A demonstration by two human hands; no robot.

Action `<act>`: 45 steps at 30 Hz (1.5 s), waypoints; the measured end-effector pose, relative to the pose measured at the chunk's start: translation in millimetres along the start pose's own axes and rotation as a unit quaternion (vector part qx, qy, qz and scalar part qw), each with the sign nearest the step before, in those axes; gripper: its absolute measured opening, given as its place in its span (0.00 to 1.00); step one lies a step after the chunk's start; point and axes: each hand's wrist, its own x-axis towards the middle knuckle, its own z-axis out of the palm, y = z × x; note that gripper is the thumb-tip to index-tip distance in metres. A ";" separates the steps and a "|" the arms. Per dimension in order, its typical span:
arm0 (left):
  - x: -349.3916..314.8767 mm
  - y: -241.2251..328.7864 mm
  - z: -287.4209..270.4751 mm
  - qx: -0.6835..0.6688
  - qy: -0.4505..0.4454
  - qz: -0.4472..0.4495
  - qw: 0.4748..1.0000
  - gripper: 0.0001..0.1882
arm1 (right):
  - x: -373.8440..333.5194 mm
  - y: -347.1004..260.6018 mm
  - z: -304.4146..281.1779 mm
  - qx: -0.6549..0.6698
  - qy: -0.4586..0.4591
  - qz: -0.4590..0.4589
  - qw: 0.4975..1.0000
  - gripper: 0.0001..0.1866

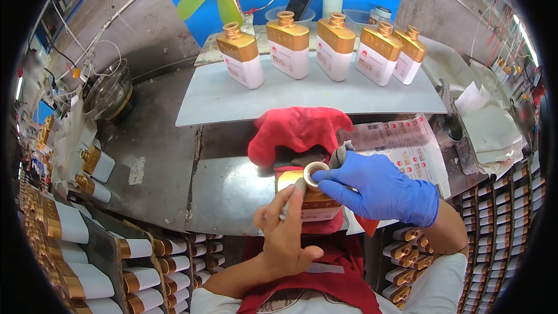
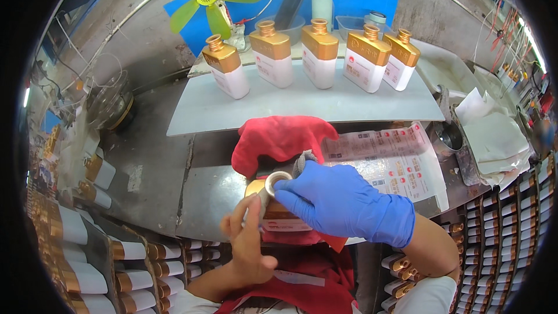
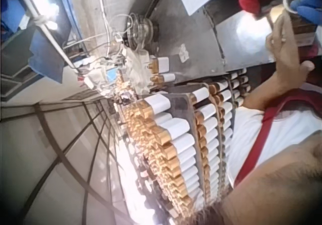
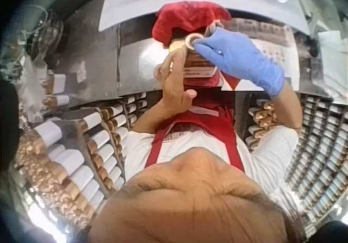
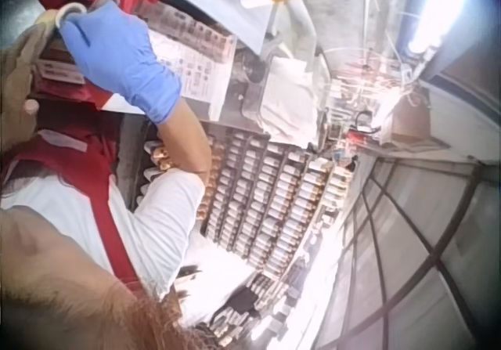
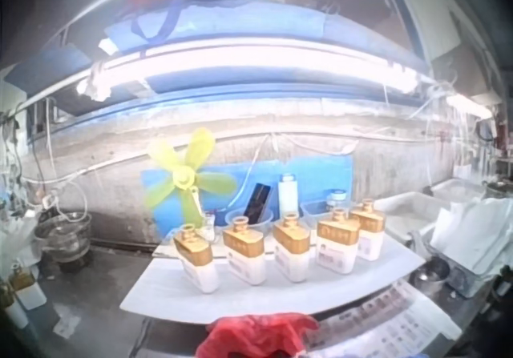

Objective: The person picks up gold and white bottles from a table and applies labels to them. They use a red cloth to hold the bottle while peeling the backing from a label sheet and smoothing the label onto the bottle surface. The person handles the bottles one at a time, placing finished units on a nearby shelf.

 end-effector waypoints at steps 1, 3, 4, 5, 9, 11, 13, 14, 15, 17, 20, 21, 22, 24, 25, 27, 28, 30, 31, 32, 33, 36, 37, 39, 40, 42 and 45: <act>3.5 -2.5 -4.8 -0.031 -0.008 -0.006 0.999 0.46 | -0.3 -0.2 1.3 -0.009 0.006 -0.005 1.000 0.15; 16.0 -8.1 -16.7 -0.093 -0.053 -0.035 0.994 0.44 | -0.7 0.7 4.3 -0.026 0.016 -0.015 0.999 0.14; 24.3 -9.4 -23.1 -0.131 -0.081 -0.053 0.987 0.43 | -0.8 -0.7 4.7 -0.044 0.007 -0.017 0.999 0.14; 31.6 -11.6 -27.0 -0.169 -0.108 -0.071 0.977 0.43 | -1.2 -2.6 5.6 -0.062 -0.003 -0.019 0.998 0.14; 50.6 -23.1 -21.9 -0.197 -0.182 -0.040 0.963 0.41 | -3.4 -11.1 6.2 -0.125 -0.015 -0.059 0.990 0.13; 53.8 -26.0 -23.9 -0.179 -0.188 -0.043 0.965 0.38 | -5.2 -11.0 7.9 -0.139 -0.004 -0.082 0.987 0.13; 53.7 -29.5 -21.2 -0.187 -0.184 -0.057 0.963 0.37 | -9.5 -8.7 6.2 -0.170 -0.011 -0.092 0.981 0.13; 48.2 -40.1 -14.3 -0.188 -0.151 -0.084 0.967 0.38 | -9.6 -9.6 3.2 -0.186 -0.037 -0.077 0.979 0.13; 51.5 -40.7 -20.2 -0.214 -0.148 -0.143 0.955 0.35 | -13.7 -4.0 0.7 -0.174 -0.025 -0.066 0.982 0.13; 39.0 -68.9 -24.3 -0.305 -0.037 -0.088 0.947 0.33 | -19.1 1.7 -9.8 -0.149 -0.001 -0.066 0.987 0.14; 23.4 -99.9 -45.5 -0.264 0.002 -0.145 0.953 0.36 | -31.2 21.0 -42.8 -0.133 0.101 -0.055 0.984 0.11; 19.7 -107.4 -51.1 -0.275 0.019 -0.167 0.947 0.35 | -40.3 30.5 -57.1 -0.120 0.138 -0.051 0.982 0.11; 12.4 -122.6 -54.2 -0.243 0.047 -0.190 0.950 0.33 | -46.8 38.9 -73.7 -0.101 0.151 -0.022 0.983 0.09; -5.9 -150.4 -66.4 -0.189 0.113 -0.247 0.944 0.30 | -48.9 55.1 -101.0 -0.092 0.167 0.037 0.981 0.07; -11.5 -160.0 -72.5 -0.176 0.147 -0.274 0.934 0.29 | -51.5 60.5 -115.6 -0.109 0.173 0.073 0.976 0.07; -22.9 -176.4 -84.1 -0.142 0.218 -0.326 0.909 0.26 | -53.5 89.9 -136.1 -0.191 0.158 0.070 0.966 0.09; -27.9 -184.8 -88.1 -0.125 0.252 -0.352 0.893 0.25 | -51.4 101.4 -141.1 -0.216 0.164 0.075 0.960 0.09; -36.0 -196.2 -93.6 -0.082 0.274 -0.388 0.876 0.25 | -50.2 129.6 -153.5 -0.264 0.169 0.083 0.946 0.10; -40.6 -203.2 -95.7 -0.060 0.284 -0.407 0.866 0.25 | -51.5 143.3 -160.6 -0.258 0.175 0.097 0.945 0.10; -45.6 -215.1 -95.3 -0.035 0.301 -0.412 0.860 0.25 | -52.9 156.6 -169.3 -0.252 0.182 0.109 0.944 0.10; -47.8 -223.7 -94.7 -0.028 0.310 -0.406 0.859 0.25 | -54.0 170.6 -177.9 -0.245 0.187 0.119 0.944 0.10; -57.0 -232.3 -106.9 0.035 0.326 -0.411 0.850 0.24 | -53.7 219.5 -192.5 -0.238 0.190 0.140 0.942 0.09; -59.1 -233.2 -114.7 0.065 0.323 -0.426 0.842 0.24 | -48.7 230.8 -197.3 -0.231 0.181 0.142 0.945 0.09; -70.6 -240.9 -125.0 0.124 0.314 -0.429 0.838 0.24 | -39.5 247.9 -201.0 -0.223 0.182 0.102 0.952 0.08; -77.5 -248.8 -130.9 0.155 0.308 -0.416 0.842 0.24 | -44.9 261.5 -202.3 -0.227 0.194 0.105 0.949 0.06; -55.4 -247.2 -127.6 0.174 0.283 -0.460 0.824 0.26 | -62.0 284.2 -206.3 -0.232 0.224 0.089 0.942 0.05; -55.0 -262.3 -146.0 0.184 0.319 -0.449 0.814 0.27 | -67.3 308.9 -208.4 -0.193 0.219 0.136 0.947 0.02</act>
